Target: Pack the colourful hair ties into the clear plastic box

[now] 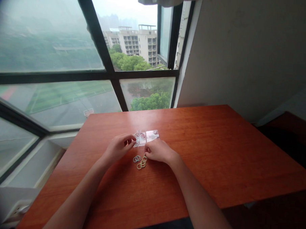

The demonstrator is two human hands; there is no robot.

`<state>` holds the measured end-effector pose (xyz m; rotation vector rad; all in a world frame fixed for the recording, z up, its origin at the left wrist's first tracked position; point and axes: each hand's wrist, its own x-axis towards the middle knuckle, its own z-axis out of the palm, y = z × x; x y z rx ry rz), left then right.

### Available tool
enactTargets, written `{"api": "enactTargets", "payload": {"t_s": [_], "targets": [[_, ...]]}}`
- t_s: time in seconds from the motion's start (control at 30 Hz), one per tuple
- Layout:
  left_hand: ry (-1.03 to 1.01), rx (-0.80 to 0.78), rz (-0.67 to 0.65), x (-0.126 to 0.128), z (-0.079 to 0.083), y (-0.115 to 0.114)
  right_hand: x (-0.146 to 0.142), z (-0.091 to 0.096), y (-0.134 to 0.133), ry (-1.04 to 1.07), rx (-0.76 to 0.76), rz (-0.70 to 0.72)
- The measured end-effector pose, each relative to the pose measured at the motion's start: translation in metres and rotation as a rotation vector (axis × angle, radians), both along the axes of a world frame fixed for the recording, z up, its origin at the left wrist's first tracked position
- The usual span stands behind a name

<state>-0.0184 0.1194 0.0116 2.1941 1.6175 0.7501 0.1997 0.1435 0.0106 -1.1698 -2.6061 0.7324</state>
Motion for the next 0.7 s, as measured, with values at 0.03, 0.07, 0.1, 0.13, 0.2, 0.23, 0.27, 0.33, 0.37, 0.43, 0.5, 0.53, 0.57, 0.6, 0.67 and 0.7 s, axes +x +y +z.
{"api": "enactTargets", "payload": {"t_s": [0.03,0.07,0.1,0.13,0.2,0.23,0.27,0.33,0.37,0.43,0.5,0.53,0.57,0.6,0.67,0.7], "targets": [[-0.030,-0.011,-0.017,0.001,0.000,0.000,-0.001,0.000,0.001,0.025,0.025,-0.026],[-0.060,-0.024,-0.033,0.002,0.000,0.000,-0.001,0.001,0.001,0.053,0.047,-0.053],[-0.089,-0.038,-0.047,0.003,0.001,-0.001,-0.002,0.001,0.002,0.083,0.066,-0.081],[-0.116,-0.053,-0.060,0.005,0.001,-0.001,-0.003,0.001,0.002,0.112,0.084,-0.108],[-0.164,-0.086,-0.084,0.008,0.001,-0.002,-0.006,0.000,0.002,0.159,0.113,-0.140],[-0.184,-0.102,-0.094,0.010,0.001,-0.002,-0.007,0.000,0.002,0.175,0.128,-0.146],[-0.203,-0.117,-0.106,0.011,0.001,-0.003,-0.009,-0.001,0.002,0.187,0.142,-0.150],[-0.233,-0.136,-0.129,0.013,0.000,-0.003,-0.011,-0.002,0.000,0.206,0.167,-0.154],[-0.244,-0.138,-0.136,0.014,0.000,-0.003,-0.012,-0.003,0.000,0.214,0.176,-0.155],[-0.250,-0.130,-0.137,0.014,-0.002,-0.002,-0.014,-0.004,-0.001,0.230,0.184,-0.156],[-0.240,-0.106,-0.114,0.012,-0.004,-0.001,-0.015,-0.004,-0.001,0.239,0.186,-0.152],[-0.234,-0.089,-0.093,0.011,-0.005,0.000,-0.015,-0.005,-0.001,0.236,0.185,-0.148],[-0.227,-0.069,-0.063,0.009,-0.006,0.001,-0.016,-0.005,-0.002,0.228,0.184,-0.145],[-0.216,-0.048,-0.027,0.008,-0.007,0.002,-0.016,-0.005,-0.002,0.217,0.179,-0.142],[-0.185,-0.015,0.047,0.004,-0.009,0.003,-0.017,-0.006,-0.004,0.190,0.159,-0.116],[-0.165,-0.005,0.075,0.003,-0.010,0.004,-0.018,-0.006,-0.006,0.176,0.138,-0.093]]}}
